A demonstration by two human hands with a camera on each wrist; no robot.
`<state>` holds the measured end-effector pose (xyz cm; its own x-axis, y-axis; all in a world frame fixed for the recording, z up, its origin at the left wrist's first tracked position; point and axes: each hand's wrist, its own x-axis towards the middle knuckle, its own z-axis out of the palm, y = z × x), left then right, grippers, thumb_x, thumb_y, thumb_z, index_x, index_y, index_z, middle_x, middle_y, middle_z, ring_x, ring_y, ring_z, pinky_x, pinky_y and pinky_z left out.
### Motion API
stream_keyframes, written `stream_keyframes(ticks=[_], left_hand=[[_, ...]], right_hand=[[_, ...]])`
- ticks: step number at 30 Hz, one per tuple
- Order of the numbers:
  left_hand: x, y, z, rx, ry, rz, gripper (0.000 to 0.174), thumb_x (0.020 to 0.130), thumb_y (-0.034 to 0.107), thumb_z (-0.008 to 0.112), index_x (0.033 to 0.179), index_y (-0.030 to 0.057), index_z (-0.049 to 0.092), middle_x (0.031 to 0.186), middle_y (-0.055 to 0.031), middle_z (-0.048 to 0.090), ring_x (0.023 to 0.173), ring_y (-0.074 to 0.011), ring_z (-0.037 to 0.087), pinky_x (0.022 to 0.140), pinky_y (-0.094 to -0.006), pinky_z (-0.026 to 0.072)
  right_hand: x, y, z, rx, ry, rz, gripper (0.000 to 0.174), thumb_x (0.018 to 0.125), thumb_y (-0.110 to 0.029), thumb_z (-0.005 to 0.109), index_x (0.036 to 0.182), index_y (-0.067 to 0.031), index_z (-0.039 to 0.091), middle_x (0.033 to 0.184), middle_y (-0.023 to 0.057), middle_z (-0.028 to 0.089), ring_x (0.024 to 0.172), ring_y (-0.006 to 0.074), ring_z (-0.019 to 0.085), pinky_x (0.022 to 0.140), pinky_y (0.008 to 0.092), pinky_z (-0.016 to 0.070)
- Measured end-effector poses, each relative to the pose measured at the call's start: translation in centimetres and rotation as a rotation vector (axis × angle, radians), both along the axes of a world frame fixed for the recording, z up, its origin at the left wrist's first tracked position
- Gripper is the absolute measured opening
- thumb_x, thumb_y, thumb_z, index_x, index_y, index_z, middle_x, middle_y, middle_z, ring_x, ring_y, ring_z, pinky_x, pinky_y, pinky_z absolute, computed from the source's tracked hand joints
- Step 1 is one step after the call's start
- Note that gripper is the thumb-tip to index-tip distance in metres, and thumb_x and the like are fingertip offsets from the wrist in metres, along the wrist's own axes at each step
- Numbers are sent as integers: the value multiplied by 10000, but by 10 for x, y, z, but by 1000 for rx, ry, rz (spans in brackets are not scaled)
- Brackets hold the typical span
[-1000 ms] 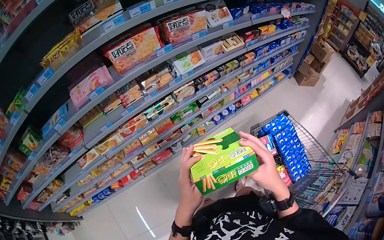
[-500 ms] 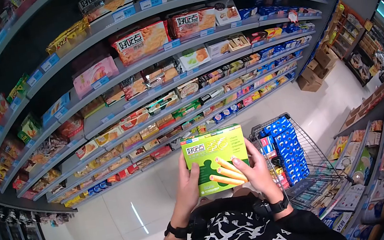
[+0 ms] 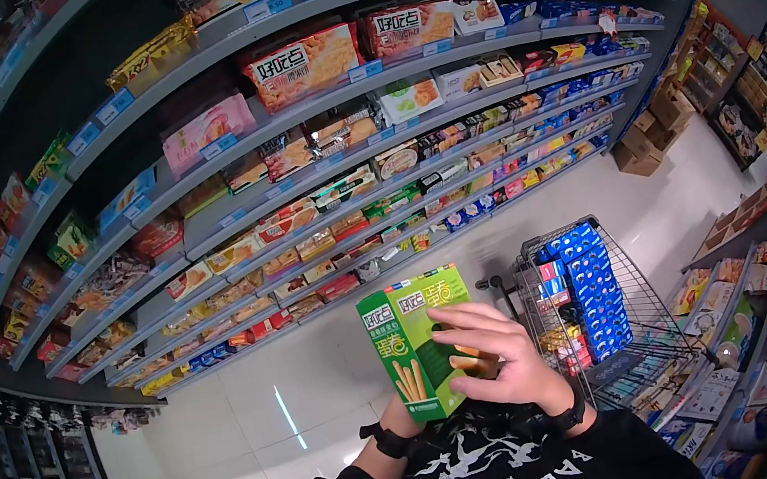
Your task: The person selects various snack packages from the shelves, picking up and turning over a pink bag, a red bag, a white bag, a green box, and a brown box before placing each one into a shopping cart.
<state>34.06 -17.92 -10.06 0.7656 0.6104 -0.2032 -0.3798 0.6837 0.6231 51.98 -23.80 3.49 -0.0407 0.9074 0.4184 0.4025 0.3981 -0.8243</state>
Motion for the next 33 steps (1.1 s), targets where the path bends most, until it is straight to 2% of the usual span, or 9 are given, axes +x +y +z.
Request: stream_keyframes(ticks=[3,12,16,18,19,22,27,30,33], left_hand=[[1,1,-1,-59,-36,14,487,1093,393,419,1433,59,519,1272,-106,659,1109,-229,680,887,-360,593],[14,19,3,-244,-124,41,487,1094,399,426,1442,70,512,1297,-106,644,1130,-251,667,894,-392,590],[35,41,10,-311,-138,32,487,1094,402,430,1446,75,509,1309,-106,637,1140,-260,662,897,-406,589],[54,52,14,-346,-145,18,487,1094,403,431,1448,77,507,1314,-106,633,1145,-265,659,898,-413,588],[73,53,44,-223,139,146,504,1095,442,407,1441,92,517,1314,-100,639,1134,-256,666,911,-391,577],[96,68,33,-172,190,169,406,1096,363,460,1371,77,547,1260,-74,670,1097,-193,676,924,-347,572],[145,78,68,6,234,332,563,1089,326,482,1572,104,299,1508,-94,481,1397,-211,469,1161,-380,376],[167,88,78,-30,165,384,571,1080,378,482,1582,157,324,1521,-34,484,1401,-208,464,1154,-389,385],[188,87,108,137,202,431,641,1058,402,508,1599,130,296,1530,-88,456,1405,-221,462,1152,-386,394]], right_hand=[[-4,3,-1,-76,-72,41,703,726,-262,880,1349,-31,652,1528,204,511,1455,388,433,1179,486,356],[-5,1,-5,-158,-48,-42,917,765,-402,867,1524,-88,461,1642,227,303,1459,451,388,1171,512,370],[11,10,-5,-166,-80,-65,943,773,-388,861,1555,-108,413,1669,224,235,1463,447,383,1170,509,372],[24,18,-10,-221,158,-53,896,793,-356,844,1549,-117,426,1672,222,229,1475,443,369,1162,499,382],[34,22,-7,-225,177,-42,809,851,-295,789,1556,-123,433,1684,215,211,1493,421,355,1165,466,372],[74,41,-26,-185,173,-16,711,914,-238,718,1563,-140,443,1690,212,202,1505,398,347,1171,441,351],[142,78,-30,-358,781,-38,704,963,-206,666,1587,-62,375,1582,198,422,1440,223,412,1177,351,325],[182,88,-28,-337,702,-43,765,968,-208,680,1617,-67,300,1558,178,447,1408,212,439,1162,352,347],[212,94,-24,-345,719,-100,794,964,-186,688,1620,-49,262,1535,164,454,1383,198,459,1146,344,372]])
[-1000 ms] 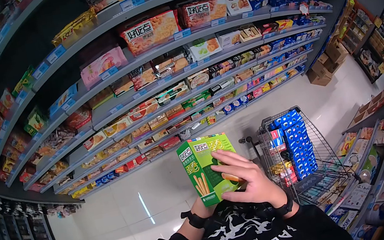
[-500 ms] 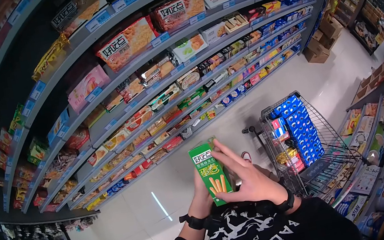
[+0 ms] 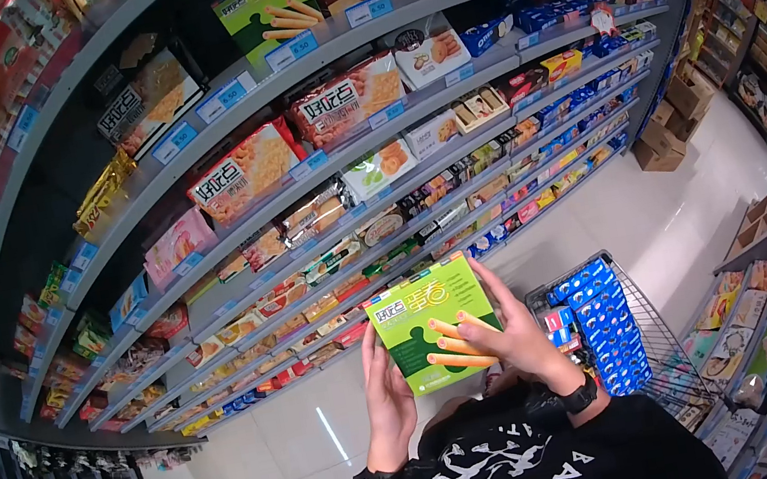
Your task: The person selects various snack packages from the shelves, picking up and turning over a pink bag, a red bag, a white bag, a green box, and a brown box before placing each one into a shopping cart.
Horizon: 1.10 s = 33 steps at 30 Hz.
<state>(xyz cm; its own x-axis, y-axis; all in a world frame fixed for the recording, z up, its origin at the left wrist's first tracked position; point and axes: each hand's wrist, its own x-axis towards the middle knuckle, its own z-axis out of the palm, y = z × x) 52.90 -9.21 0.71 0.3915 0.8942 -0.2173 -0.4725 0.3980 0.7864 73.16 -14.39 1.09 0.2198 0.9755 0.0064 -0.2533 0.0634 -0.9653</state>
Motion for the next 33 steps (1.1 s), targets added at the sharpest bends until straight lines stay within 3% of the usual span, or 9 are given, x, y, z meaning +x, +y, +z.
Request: stream_keyframes(ticks=[3,5,9,11,17,19,21,25,33], left_hand=[[14,-1,13,139,22,-14,730,1020,457,543,1597,87,293,1562,-141,412,1406,-272,459,1105,-392,457],[26,-10,23,312,-7,-105,793,987,512,574,1593,78,301,1580,-150,401,1400,-302,464,1057,-414,499],[51,-15,32,442,-34,-306,728,945,432,677,1495,4,469,1615,-212,341,1378,-301,496,1068,-468,476],[63,-11,35,510,62,-317,614,937,227,706,1471,2,502,1607,-198,353,1375,-278,503,1100,-424,461],[80,8,39,496,202,-206,729,898,56,759,1536,4,410,1590,-153,409,1418,-223,459,1116,-392,443],[86,20,34,490,298,-126,855,866,51,810,1571,-8,329,1508,-148,507,1358,-209,517,1100,-367,442],[92,37,31,442,325,-76,839,879,66,807,1564,-23,331,1449,-141,559,1283,-192,568,1084,-340,448],[99,79,28,383,239,35,774,851,-20,798,1514,-21,397,1389,-100,587,1256,-174,567,1095,-326,427],[94,192,88,1280,893,584,541,878,138,714,1362,-47,558,1347,-224,584,1240,-377,576,1056,-430,466]], right_hand=[[28,6,-13,37,-45,-59,702,1015,-208,634,1597,-31,284,1468,133,510,1335,175,505,1106,323,419],[43,7,-14,-342,558,46,656,1034,-293,621,1579,-63,338,1385,112,571,1233,136,564,984,349,515],[58,1,-57,357,792,529,535,1079,-266,513,1541,-37,368,1435,93,560,1277,213,574,1003,411,532],[56,-8,-77,199,59,265,554,1080,-328,497,1537,-39,381,1378,168,606,1218,271,622,983,412,538],[61,63,-47,-22,502,-69,404,1121,-343,400,1431,-90,458,1242,62,642,1010,133,674,851,300,553],[71,64,-31,-137,457,-139,392,1069,-319,538,1378,-112,414,1136,49,592,993,139,632,708,284,570],[76,66,2,-172,391,-146,466,1024,-277,613,1380,-62,402,1201,82,585,1028,135,606,929,301,508],[84,114,-2,356,-138,-355,608,877,-210,803,1324,-47,425,1147,88,552,1060,192,583,942,391,515],[120,216,63,782,-726,-310,670,842,-125,838,1359,-67,416,1358,329,570,1273,462,594,1051,533,498]])
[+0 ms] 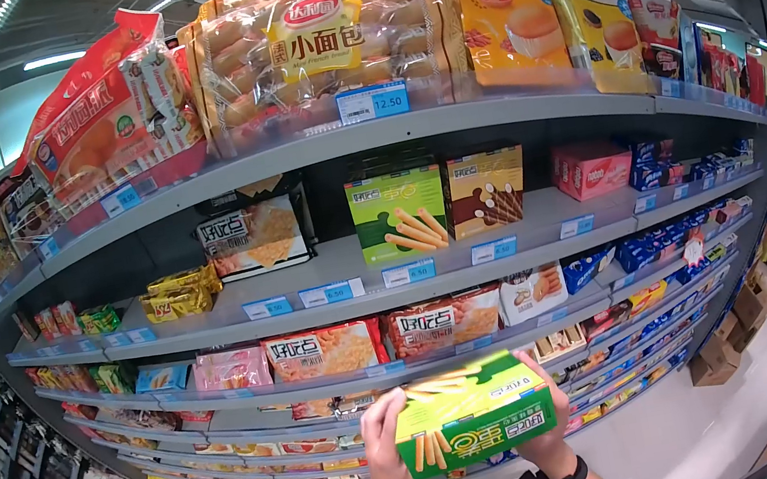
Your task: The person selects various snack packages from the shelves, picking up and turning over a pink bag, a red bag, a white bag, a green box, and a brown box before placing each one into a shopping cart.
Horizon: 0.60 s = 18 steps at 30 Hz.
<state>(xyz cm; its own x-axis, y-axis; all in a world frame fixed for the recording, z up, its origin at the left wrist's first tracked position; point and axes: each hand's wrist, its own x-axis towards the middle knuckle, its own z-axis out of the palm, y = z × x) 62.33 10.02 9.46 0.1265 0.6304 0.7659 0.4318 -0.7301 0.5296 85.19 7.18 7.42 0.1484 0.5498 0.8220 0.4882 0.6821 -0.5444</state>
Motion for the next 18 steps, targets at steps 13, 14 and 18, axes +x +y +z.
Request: stream_keyframes(ticks=[13,14,18], left_hand=[[19,151,99,378,9,50,406,967,69,625,1330,-100,557,1412,-343,540,1294,-485,562,1060,-464,477],[21,159,103,379,8,46,406,967,69,625,1330,-100,557,1412,-343,540,1294,-485,562,1060,-464,477],[32,192,105,206,-46,37,489,951,86,678,1388,-79,533,1183,-275,671,1083,-427,659,918,-438,519]], right_hand=[[8,184,97,515,-171,-195,650,921,-89,719,1503,10,447,1281,298,652,1131,446,673,941,474,544],[9,190,99,516,-172,-199,650,921,-89,719,1503,10,447,1281,298,652,1131,446,673,941,474,544],[9,215,103,373,-183,-378,565,898,-142,767,1349,123,551,1134,249,696,898,353,704,789,390,551]])
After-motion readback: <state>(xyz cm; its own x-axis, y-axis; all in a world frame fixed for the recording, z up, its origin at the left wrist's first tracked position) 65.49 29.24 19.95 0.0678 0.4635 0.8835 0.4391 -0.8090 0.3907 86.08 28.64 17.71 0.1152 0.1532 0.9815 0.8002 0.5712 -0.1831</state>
